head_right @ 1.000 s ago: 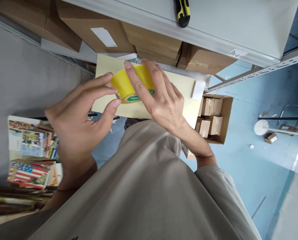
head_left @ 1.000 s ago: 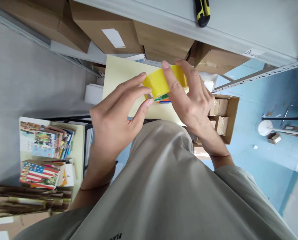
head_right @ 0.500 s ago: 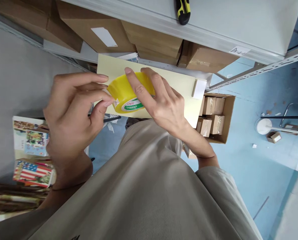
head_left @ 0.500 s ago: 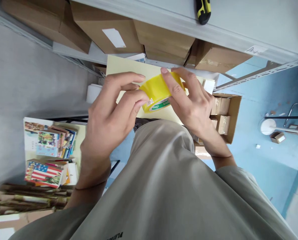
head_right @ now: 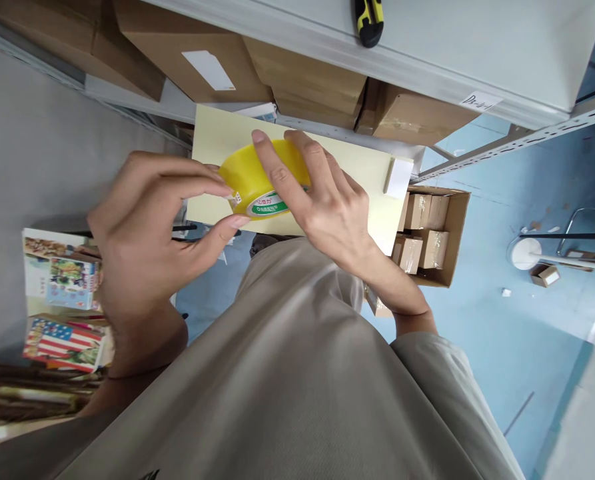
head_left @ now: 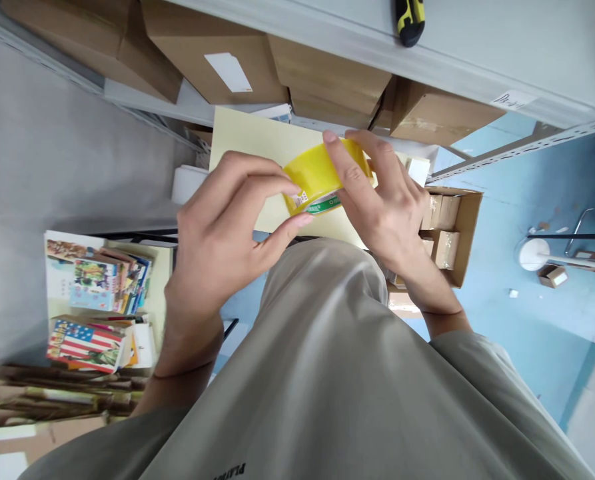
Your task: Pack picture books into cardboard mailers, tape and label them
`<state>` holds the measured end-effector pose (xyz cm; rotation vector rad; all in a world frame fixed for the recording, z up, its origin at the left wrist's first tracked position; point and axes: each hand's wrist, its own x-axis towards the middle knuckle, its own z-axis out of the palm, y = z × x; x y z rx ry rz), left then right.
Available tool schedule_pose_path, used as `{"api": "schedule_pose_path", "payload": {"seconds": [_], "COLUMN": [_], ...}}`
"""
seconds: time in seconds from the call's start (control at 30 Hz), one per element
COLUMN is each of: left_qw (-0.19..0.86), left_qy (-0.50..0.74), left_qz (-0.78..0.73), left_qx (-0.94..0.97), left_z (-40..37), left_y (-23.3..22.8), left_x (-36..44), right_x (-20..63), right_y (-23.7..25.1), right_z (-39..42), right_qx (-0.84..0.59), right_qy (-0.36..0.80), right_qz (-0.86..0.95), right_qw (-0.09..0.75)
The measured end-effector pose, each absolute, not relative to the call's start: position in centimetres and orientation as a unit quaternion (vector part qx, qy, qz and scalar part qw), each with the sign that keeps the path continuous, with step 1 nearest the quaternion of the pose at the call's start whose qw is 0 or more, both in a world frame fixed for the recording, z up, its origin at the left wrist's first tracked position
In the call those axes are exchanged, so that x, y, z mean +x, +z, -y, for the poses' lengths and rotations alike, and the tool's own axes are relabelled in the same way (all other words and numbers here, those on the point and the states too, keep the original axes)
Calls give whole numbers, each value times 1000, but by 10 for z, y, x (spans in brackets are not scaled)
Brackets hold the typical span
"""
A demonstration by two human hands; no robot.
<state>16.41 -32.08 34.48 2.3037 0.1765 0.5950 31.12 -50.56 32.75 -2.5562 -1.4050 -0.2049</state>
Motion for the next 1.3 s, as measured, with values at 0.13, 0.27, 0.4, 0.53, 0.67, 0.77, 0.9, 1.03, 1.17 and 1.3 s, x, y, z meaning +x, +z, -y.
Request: {"api": "schedule_pose_path", "payload": {"seconds": [0.13, 0.27, 0.4, 0.53, 0.67, 0.77, 0.9, 1.03, 1.17, 1.3], "left_qw": [359, 335, 335, 334, 341, 354, 356, 340, 353, 371], "left_qy": [246, 251, 259, 272, 272, 273, 302, 330, 310, 306], "left_qz": [-106, -142, -152, -150, -159, -165, -142, -121, -123, -117], "left_qx": [894, 897, 893, 890, 886, 879, 873, 872, 874, 869], "left_z": [329, 342, 348, 351, 352, 352, 349, 346, 345, 345], "left_y": [343, 340, 342, 346, 344, 338, 330, 323, 313, 310], "left_x": [165, 166, 167, 167, 167, 167, 168, 168, 165, 167], "right_x": [307, 306, 307, 307, 307, 307, 307, 305, 306, 307], "right_y": [324, 314, 308, 308, 310, 311, 314, 316, 315, 311], "right_z": [503, 502, 502, 502, 500, 500, 499, 498, 496, 494], "right_qx": [-868, -859, -867, -867, -860, -846, -839, -832, -861, -875], "right_qy": [-105, -161, -109, -111, -177, -233, -242, -273, -189, -110], "right_qz": [474, 470, 467, 467, 468, 469, 476, 477, 465, 453], "right_qw": [105, 124, 134, 134, 106, 98, 103, 72, 87, 131]}}
